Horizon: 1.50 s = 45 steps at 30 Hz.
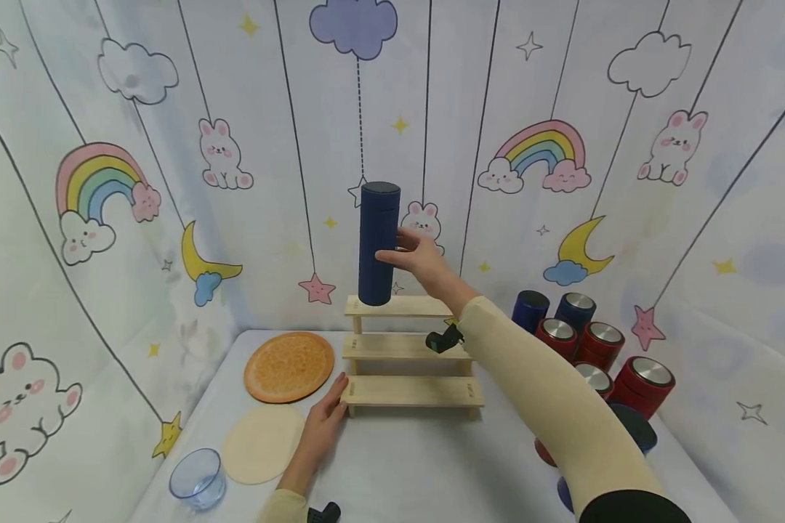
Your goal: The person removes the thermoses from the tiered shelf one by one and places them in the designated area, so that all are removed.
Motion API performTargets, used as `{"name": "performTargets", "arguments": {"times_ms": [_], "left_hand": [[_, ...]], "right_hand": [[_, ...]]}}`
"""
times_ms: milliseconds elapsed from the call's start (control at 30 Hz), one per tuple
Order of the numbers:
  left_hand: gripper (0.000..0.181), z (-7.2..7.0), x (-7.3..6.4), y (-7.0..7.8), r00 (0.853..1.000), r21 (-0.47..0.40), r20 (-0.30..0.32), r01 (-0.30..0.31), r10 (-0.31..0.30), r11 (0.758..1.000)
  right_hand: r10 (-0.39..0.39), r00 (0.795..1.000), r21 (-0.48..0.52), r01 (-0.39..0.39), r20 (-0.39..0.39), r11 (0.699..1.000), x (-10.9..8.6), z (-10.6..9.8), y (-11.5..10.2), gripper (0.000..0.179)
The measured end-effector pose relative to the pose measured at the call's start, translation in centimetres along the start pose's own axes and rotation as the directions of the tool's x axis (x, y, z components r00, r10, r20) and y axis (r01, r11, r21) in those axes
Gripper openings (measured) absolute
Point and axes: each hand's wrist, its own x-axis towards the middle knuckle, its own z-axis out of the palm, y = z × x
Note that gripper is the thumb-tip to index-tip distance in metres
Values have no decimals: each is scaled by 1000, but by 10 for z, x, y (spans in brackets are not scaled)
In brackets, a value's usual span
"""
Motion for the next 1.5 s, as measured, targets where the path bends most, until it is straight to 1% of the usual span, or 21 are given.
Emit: {"name": "performTargets", "arguments": {"times_ms": [167,333,500,667,767,833,967,1133,1233,1367,1467,1500], "left_hand": [[51,0,1,0,1000,-1,-11,6,-6,1000],[51,-3,-1,-1,1000,-9,-13,-5,5,1000],[50,-5,-1,-2,1000,-35,-8,-18,18,999],[50,-3,-1,0,1000,-39,-9,3,-3,999],[50,-2,-2,1,1000,-36,-4,17,-17,999],[50,-1,-2,2,1000,-35,-1,21,-21,999],[50,1,-2,3,1000,-34,-2,22,-22,999],[51,3,-2,3,1000,-31,2,25,-25,999],[51,4,-2,3,1000,-28,3,23,-23,999],[51,5,-2,3,1000,-34,-1,-6,6,999],[50,4,-3,4,1000,-47,-1,-28,28,998],[50,4,-3,4,999,-46,-1,-35,35,998]], "right_hand": [[-25,999,29,24,39,999,-17,-12,-28,67],[-17,997,17,15,71,1000,-40,-25,-51,68],[-13,996,6,12,83,1000,-64,-41,-69,70],[-36,996,-38,39,82,999,-89,-61,-82,67],[-48,997,-67,52,64,996,-107,-77,-87,62],[-60,997,-63,63,47,996,-119,-89,-90,58],[-115,993,-27,116,36,993,-145,-113,-99,52],[-181,983,10,181,35,983,-174,-143,-108,51],[-217,976,50,216,17,975,-186,-158,-109,50],[-260,966,92,260,-5,961,-201,-176,-105,50],[-284,959,114,282,-3,953,-214,-190,-100,52],[-293,956,125,290,8,949,-218,-195,-98,53]]}}
